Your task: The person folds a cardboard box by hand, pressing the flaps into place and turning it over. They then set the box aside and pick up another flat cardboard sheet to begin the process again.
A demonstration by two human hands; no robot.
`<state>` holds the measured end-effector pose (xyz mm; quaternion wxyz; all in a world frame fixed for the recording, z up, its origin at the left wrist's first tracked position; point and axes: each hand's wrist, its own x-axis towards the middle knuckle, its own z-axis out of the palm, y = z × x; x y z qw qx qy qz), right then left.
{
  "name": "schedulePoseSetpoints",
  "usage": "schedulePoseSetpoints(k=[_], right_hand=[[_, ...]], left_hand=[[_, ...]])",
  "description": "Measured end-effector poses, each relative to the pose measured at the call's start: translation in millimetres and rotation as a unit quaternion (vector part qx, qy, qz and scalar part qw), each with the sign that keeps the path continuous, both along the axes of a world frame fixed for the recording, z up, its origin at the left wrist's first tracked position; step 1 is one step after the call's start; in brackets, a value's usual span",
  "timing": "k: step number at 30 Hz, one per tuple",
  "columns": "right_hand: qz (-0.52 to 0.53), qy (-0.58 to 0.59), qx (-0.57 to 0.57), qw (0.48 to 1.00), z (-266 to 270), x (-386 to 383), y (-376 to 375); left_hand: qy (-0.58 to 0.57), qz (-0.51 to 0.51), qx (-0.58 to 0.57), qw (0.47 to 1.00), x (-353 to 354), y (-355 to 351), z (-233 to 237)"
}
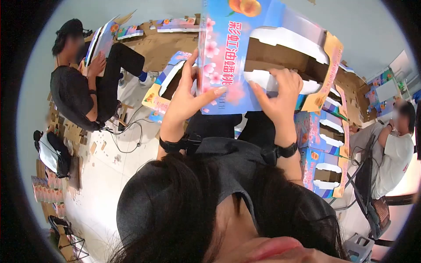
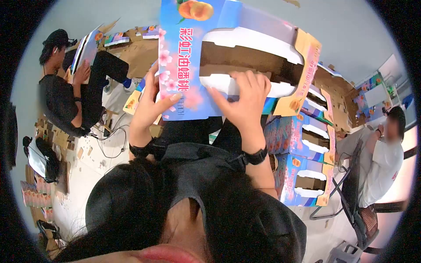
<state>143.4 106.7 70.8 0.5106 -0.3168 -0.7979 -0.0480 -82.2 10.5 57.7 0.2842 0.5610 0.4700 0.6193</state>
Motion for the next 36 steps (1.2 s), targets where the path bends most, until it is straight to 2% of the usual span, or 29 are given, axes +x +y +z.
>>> schedulePoseSetpoints(k=[1, 6, 8, 9, 10, 11, 12, 13, 16, 19, 23, 28, 31, 36], right_hand=[[-0.009, 0.008, -0.001, 1.000, -5, -4, 3], [-0.021, -0.005, 0.043, 0.999, -28, -25, 11], [-0.016, -0.019, 0.045, 0.999, -34, -31, 9], [-0.019, -0.019, 0.040, 0.999, -33, -34, 7], [-0.023, -0.020, 0.035, 0.999, -31, -37, 6], [-0.032, -0.039, 0.023, 0.998, -28, -36, 4], [-0.008, -0.030, 0.014, 0.999, -29, -35, 5], [0.014, -0.020, 0.007, 1.000, -28, -34, 8], [0.084, -0.013, -0.031, 0.996, -22, -23, 5], [0.166, 0.001, -0.068, 0.984, -20, -12, 8], [0.247, -0.019, -0.088, 0.965, -18, 1, 15], [0.253, -0.002, -0.075, 0.965, -17, 0, 11], [0.237, 0.007, -0.064, 0.969, -22, -4, 11], [0.225, 0.020, -0.060, 0.972, -21, -7, 9]], left_hand=[[0.117, 0.040, -0.008, 0.992, -8, -1, -1], [-0.003, 0.146, 0.192, 0.970, -32, -14, 29], [-0.162, 0.005, 0.306, 0.938, -15, -30, 40], [-0.204, -0.142, 0.291, 0.924, -18, -27, 34], [-0.243, -0.285, 0.269, 0.887, -25, -19, 22], [-0.277, -0.422, 0.241, 0.829, -24, -16, 15], [-0.271, -0.393, 0.199, 0.856, -12, -12, 5], [-0.286, -0.392, 0.184, 0.855, 3, -5, 4], [-0.251, -0.311, 0.144, 0.905, 30, 16, -9], [-0.338, -0.395, 0.169, 0.837, 40, 35, -25], [-0.291, -0.386, 0.158, 0.861, 42, 35, -29], [-0.241, -0.376, 0.168, 0.879, 43, 39, -32], [-0.252, -0.357, 0.161, 0.885, 42, 36, -33], [-0.252, -0.385, 0.153, 0.874, 39, 37, -34]])
